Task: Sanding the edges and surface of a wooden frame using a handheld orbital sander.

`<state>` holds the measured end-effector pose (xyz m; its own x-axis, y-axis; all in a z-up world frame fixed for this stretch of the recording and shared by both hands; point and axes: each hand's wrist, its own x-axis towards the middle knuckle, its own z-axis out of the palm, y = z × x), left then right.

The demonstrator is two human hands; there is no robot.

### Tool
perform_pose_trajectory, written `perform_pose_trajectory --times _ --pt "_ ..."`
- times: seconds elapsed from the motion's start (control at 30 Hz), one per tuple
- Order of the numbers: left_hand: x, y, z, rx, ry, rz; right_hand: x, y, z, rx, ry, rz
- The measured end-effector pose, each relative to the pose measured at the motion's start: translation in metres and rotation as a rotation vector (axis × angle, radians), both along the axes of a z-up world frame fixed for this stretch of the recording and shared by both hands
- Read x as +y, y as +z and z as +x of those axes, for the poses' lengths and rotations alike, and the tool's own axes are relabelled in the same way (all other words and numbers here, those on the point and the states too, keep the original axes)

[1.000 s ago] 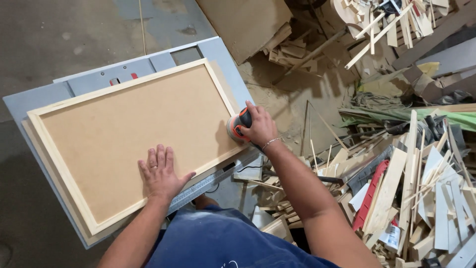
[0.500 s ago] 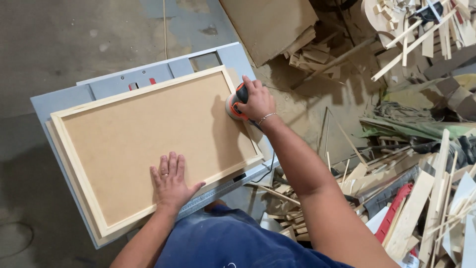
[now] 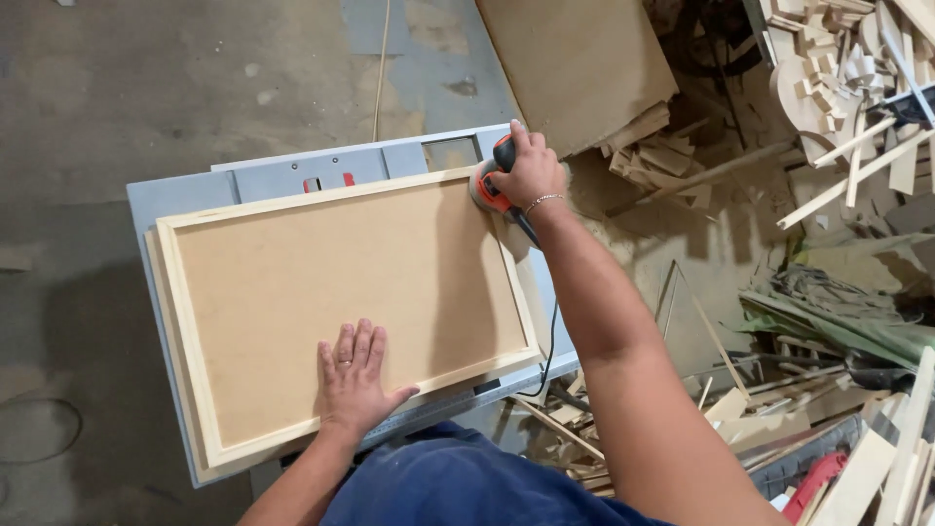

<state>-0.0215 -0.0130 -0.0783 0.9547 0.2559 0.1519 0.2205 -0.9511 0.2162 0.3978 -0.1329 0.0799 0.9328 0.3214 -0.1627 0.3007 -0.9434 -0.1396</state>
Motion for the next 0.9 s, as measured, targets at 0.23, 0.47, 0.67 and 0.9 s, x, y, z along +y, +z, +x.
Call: perform_pose_trajectory --times 0.23,0.47,0.67,0.9 --pt "0.001 -0.001 -0.001 -0.003 -0.004 -0.001 0.029 -0.007 0.013 -0.003 0.043 0.005" --pt "0.008 0.069 0.018 0.423 -0.048 -0.071 0.07 -0.014 -0.01 -0.051 0.17 0.057" --pt "0.006 0.046 0.01 0.557 -0.024 -0.075 0.117 -0.031 -0.034 -0.045 0.264 -0.017" --pt "0.007 0.04 0.009 0.49 -0.023 -0.082 0.167 -0.037 -0.078 -0.052 0.391 0.024"
